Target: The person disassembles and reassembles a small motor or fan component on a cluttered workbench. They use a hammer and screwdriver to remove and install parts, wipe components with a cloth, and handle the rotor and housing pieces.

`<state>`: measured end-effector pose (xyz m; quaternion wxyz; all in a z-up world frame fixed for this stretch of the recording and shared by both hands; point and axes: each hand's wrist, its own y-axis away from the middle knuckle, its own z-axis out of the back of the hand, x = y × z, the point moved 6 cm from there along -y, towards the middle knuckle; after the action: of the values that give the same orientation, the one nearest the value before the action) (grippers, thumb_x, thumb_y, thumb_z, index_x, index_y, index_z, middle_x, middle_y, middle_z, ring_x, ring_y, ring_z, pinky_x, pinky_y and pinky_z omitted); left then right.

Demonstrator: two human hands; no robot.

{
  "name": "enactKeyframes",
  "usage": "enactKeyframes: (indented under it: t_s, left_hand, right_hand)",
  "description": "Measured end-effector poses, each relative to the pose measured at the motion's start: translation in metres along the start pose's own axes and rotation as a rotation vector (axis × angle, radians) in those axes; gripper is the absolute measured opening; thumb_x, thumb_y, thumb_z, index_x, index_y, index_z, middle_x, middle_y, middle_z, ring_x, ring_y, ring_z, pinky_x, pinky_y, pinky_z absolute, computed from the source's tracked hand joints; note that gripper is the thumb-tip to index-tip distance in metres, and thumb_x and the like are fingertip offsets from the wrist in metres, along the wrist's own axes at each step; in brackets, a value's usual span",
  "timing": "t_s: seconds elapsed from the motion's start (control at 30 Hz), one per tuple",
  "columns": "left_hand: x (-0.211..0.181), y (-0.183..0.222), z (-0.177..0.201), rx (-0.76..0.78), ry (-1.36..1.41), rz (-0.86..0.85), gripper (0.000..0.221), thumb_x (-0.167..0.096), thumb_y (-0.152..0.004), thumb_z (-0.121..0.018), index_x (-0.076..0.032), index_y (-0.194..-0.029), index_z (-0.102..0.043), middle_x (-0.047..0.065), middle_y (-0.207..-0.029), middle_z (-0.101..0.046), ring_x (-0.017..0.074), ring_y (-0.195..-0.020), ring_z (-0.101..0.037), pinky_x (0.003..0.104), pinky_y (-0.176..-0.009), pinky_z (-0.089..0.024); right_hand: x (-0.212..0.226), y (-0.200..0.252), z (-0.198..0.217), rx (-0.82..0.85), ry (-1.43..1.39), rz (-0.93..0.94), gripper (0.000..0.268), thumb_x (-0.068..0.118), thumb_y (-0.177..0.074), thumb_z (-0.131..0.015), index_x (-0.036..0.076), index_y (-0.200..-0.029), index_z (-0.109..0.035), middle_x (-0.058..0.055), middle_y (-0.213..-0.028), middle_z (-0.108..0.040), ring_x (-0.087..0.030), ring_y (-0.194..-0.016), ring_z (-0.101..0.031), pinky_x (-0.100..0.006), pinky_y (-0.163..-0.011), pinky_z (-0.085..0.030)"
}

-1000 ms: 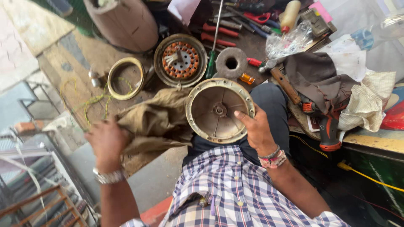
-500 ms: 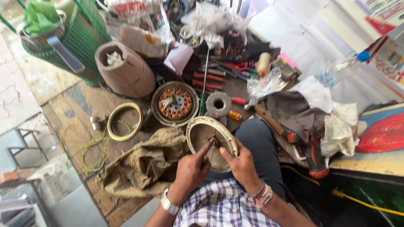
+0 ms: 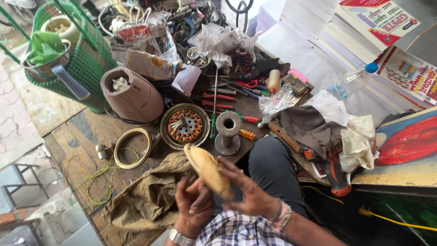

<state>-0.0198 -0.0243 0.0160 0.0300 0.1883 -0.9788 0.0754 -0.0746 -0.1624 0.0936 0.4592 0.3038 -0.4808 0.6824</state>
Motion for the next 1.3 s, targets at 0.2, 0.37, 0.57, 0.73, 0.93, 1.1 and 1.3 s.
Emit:
enactKeyframes:
  t_s: [0.2,0.37,0.57,0.73,0.93,1.1,1.3]
  left_hand:
    - [-0.021,0.016,-0.012,-0.017,-0.499,0.259,0.091,-0.065,-0.101,-0.057,0.015,-0.143,-0.048,0.009,-0.073,-0.065,0.0063,-0.046,-0.049,0.019,-0.042,-0.035]
    - [-0.034,0.029,0.000,-0.168,-1.113,0.377,0.097,-0.058,-0.095,-0.073,0.011,-0.156,-0.044,0.011,-0.083,-0.061,0.0104,-0.054,-0.052,0.026,-0.047,-0.037]
    - [-0.030,0.040,0.005,-0.192,-0.518,0.271,0.100,-0.076,-0.084,-0.055,0.006,-0.140,-0.046,0.020,-0.084,-0.073,0.0048,-0.035,-0.046,0.020,-0.034,-0.036]
    - [-0.037,0.050,0.032,-0.362,-0.569,0.205,0.106,-0.079,-0.087,-0.046,0.015,-0.136,-0.051,0.013,-0.069,-0.066,0.0080,-0.036,-0.040,0.022,-0.037,-0.033]
    - [-0.064,0.039,0.039,-0.220,-0.583,0.169,0.100,-0.079,-0.091,-0.048,0.014,-0.127,-0.053,0.003,-0.047,-0.051,0.0103,-0.032,-0.035,0.025,-0.035,-0.030]
    - [-0.074,0.040,0.026,-0.145,-0.558,0.155,0.099,-0.078,-0.093,-0.050,0.016,-0.125,-0.052,0.003,-0.050,-0.049,0.0078,-0.034,-0.033,0.023,-0.037,-0.028]
    - [-0.061,0.037,0.011,-0.139,-0.550,0.141,0.101,-0.077,-0.091,-0.051,0.016,-0.132,-0.045,0.003,-0.048,-0.050,0.0070,-0.032,-0.032,0.022,-0.036,-0.028]
  right_hand:
    - [-0.016,-0.001,-0.003,0.191,-0.428,-0.361,0.127,0.045,-0.075,-0.090,0.016,-0.166,-0.005,-0.017,-0.170,-0.021,-0.036,-0.153,-0.034,-0.047,-0.104,-0.053]
    - [-0.049,0.000,-0.027,0.141,-0.711,-0.861,0.119,0.052,-0.071,-0.084,0.026,-0.165,-0.015,-0.027,-0.147,-0.050,-0.047,-0.128,-0.057,-0.052,-0.090,-0.061]
    - [-0.037,-0.025,-0.016,0.159,-0.320,-0.353,0.076,0.063,-0.090,-0.067,0.026,-0.151,-0.041,-0.027,-0.149,-0.043,-0.051,-0.132,-0.049,-0.059,-0.094,-0.052]
    - [-0.042,-0.025,-0.010,0.188,-0.046,-0.141,0.069,0.070,-0.095,-0.046,0.012,-0.132,-0.056,-0.022,-0.120,-0.056,-0.037,-0.103,-0.058,-0.046,-0.079,-0.053]
    - [-0.083,0.044,-0.029,0.763,-0.773,-0.896,0.099,0.078,-0.102,-0.021,-0.005,-0.110,-0.074,-0.016,-0.085,-0.073,-0.020,-0.068,-0.069,-0.030,-0.061,-0.055]
    - [-0.088,0.043,-0.012,0.436,-0.562,-0.855,0.095,0.076,-0.098,-0.029,-0.005,-0.106,-0.079,-0.014,-0.078,-0.078,-0.019,-0.059,-0.071,-0.029,-0.055,-0.054]
    - [-0.041,0.001,0.001,0.242,0.042,-0.385,0.103,0.041,-0.074,-0.087,0.008,-0.159,-0.037,-0.018,-0.148,-0.056,-0.032,-0.132,-0.060,-0.041,-0.112,-0.047]
